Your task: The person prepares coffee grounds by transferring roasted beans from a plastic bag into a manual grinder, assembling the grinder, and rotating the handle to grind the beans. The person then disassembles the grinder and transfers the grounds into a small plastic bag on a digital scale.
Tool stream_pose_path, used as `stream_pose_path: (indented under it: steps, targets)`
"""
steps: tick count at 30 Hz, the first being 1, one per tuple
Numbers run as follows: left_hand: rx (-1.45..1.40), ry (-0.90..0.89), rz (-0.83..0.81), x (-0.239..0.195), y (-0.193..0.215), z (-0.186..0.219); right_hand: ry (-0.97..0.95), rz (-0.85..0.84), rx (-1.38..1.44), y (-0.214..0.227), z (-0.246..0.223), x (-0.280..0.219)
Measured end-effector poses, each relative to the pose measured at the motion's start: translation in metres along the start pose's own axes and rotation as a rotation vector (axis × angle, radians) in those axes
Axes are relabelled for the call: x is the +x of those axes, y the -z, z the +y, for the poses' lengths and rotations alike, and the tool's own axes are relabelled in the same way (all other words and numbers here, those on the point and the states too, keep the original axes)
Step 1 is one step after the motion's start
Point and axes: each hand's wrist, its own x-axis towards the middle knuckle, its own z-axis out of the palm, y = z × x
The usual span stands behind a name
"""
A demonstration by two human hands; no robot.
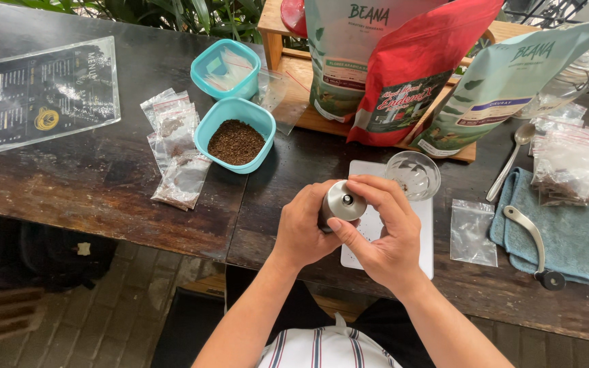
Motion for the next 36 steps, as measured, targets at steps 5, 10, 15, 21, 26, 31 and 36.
stream_pose_path:
  steps: [5,10,15,21,26,31,36]
  targets:
    - [0.004,-0.009,-0.003,-0.002,-0.001,-0.003,0.008,-0.005,-0.017,0.001,0.000,0.001]
    - [0.003,-0.013,0.003,0.001,0.000,-0.001,0.008,-0.017,-0.034,0.004,0.000,0.002]
    - [0.003,-0.021,0.013,0.002,0.000,0.002,-0.002,-0.027,-0.047,0.006,0.000,0.004]
    - [0.014,-0.025,0.012,0.002,0.000,0.001,-0.016,-0.053,-0.080,0.007,-0.005,0.010]
    - [0.005,-0.009,0.008,0.002,0.000,0.001,-0.030,-0.058,-0.108,0.008,-0.001,0.007]
    - [0.007,-0.004,0.001,0.003,0.001,0.003,-0.036,-0.070,-0.115,0.010,0.000,0.008]
    - [-0.004,0.005,0.005,0.003,0.001,0.003,-0.066,-0.101,-0.137,0.012,0.003,0.009]
